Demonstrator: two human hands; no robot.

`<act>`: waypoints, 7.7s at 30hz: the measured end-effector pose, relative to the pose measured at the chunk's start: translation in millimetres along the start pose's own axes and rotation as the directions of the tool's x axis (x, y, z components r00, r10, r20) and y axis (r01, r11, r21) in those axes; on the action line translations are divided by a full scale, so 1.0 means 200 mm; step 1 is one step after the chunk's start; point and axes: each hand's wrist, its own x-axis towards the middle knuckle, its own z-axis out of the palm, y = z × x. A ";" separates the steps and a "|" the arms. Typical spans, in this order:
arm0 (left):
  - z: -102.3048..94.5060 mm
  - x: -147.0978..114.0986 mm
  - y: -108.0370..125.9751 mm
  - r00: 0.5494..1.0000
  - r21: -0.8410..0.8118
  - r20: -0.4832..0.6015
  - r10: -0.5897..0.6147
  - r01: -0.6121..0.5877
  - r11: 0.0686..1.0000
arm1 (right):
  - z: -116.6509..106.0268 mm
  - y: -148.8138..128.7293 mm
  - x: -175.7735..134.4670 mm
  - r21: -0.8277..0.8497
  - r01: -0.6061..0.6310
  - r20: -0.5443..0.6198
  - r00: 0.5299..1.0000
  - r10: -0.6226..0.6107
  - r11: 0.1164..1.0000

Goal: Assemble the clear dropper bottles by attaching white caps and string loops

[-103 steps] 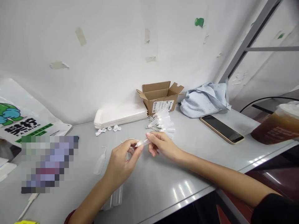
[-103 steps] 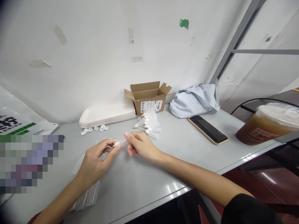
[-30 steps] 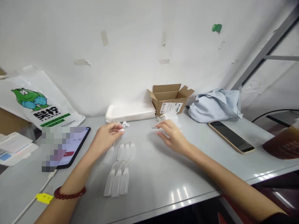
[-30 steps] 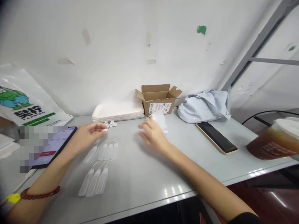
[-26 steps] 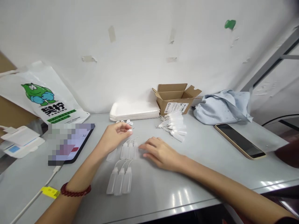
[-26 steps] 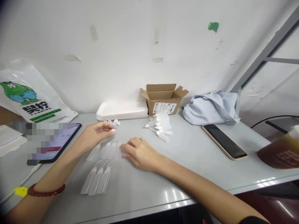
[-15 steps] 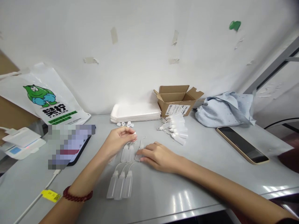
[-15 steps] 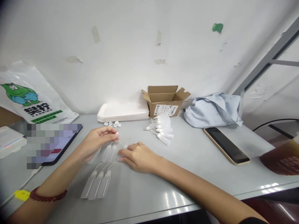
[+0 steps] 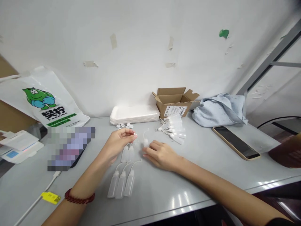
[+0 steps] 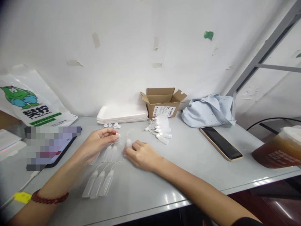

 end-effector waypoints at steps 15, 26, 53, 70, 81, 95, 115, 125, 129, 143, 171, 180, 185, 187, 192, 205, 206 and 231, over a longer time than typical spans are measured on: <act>0.08 -0.06 0.01 0.968 -0.179 0.248 0.037 0.008 0.984 | -0.12 -0.01 -0.02 0.664 -0.102 0.017 0.992 0.122 0.741; 0.13 -0.06 -0.01 0.967 -0.418 0.229 0.111 -0.005 0.908 | -0.14 -0.01 0.03 0.822 -0.225 0.406 0.876 0.261 -0.523; 0.14 -0.10 0.02 0.975 -0.042 0.160 0.154 -0.149 0.988 | -0.13 -0.01 0.02 0.800 -0.326 0.447 0.884 0.139 -0.503; 0.15 -0.12 0.00 0.939 0.084 0.334 0.083 -0.117 0.989 | -0.12 0.02 -0.04 0.708 -0.279 -0.095 0.873 0.479 0.649; 0.17 -0.14 0.03 0.948 0.153 0.283 0.143 -0.192 0.969 | -0.16 0.02 -0.03 0.856 -0.300 0.043 0.853 0.520 0.422; 0.16 -0.15 0.03 0.908 0.175 0.415 0.051 -0.135 0.975 | -0.17 0.01 -0.03 0.860 -0.284 0.020 0.850 0.526 0.425; 0.18 -0.15 0.00 0.929 0.310 0.340 0.148 -0.259 0.915 | -0.14 0.03 -0.03 0.932 -0.275 0.108 0.831 0.546 0.235; 0.18 -0.13 -0.01 0.944 0.248 0.323 0.067 -0.153 0.957 | -0.15 0.02 -0.02 0.944 -0.270 0.133 0.839 0.527 0.191; 0.18 -0.13 -0.03 0.943 0.205 0.333 0.023 -0.096 0.974 | -0.15 0.02 -0.02 0.944 -0.271 0.131 0.832 0.539 0.189; 0.21 -0.14 -0.02 0.968 0.190 0.209 0.141 -0.181 0.965 | -0.16 0.01 0.01 0.943 -0.317 0.312 0.748 0.585 -0.097; 0.22 -0.13 -0.04 0.839 0.519 0.337 0.428 -0.545 0.659 | -0.17 0.03 0.02 0.920 -0.362 0.376 0.698 0.609 -0.154; 0.21 -0.15 0.00 0.932 0.211 0.323 0.162 -0.238 0.948 | -0.21 0.03 -0.01 0.742 -0.330 -0.059 0.835 0.547 0.584; 0.22 -0.16 -0.02 0.903 0.360 0.262 0.341 -0.420 0.833 | -0.19 0.00 -0.01 0.858 -0.426 0.202 0.792 0.576 0.286; 0.22 -0.16 -0.02 0.871 0.451 0.276 0.405 -0.490 0.746 | -0.19 0.00 -0.01 0.884 -0.447 0.301 0.770 0.562 0.139; 0.17 -0.10 -0.02 0.898 0.569 0.267 0.349 -0.439 0.695 | -0.23 0.17 -0.02 0.713 -0.409 0.008 0.817 0.577 0.569; -0.24 0.21 -0.15 0.843 0.905 0.056 0.534 -0.269 0.331 | -0.36 0.59 -0.20 0.163 -0.441 -0.178 0.866 0.466 0.882; -0.24 0.22 -0.16 0.848 0.899 0.064 0.526 -0.278 0.339 | -0.36 0.59 -0.20 0.160 -0.427 -0.160 0.879 0.450 0.890; -0.24 0.19 -0.11 0.929 0.875 -0.078 0.362 -0.110 0.471 | -0.27 0.48 -0.14 0.194 -0.312 -0.236 0.905 0.353 0.930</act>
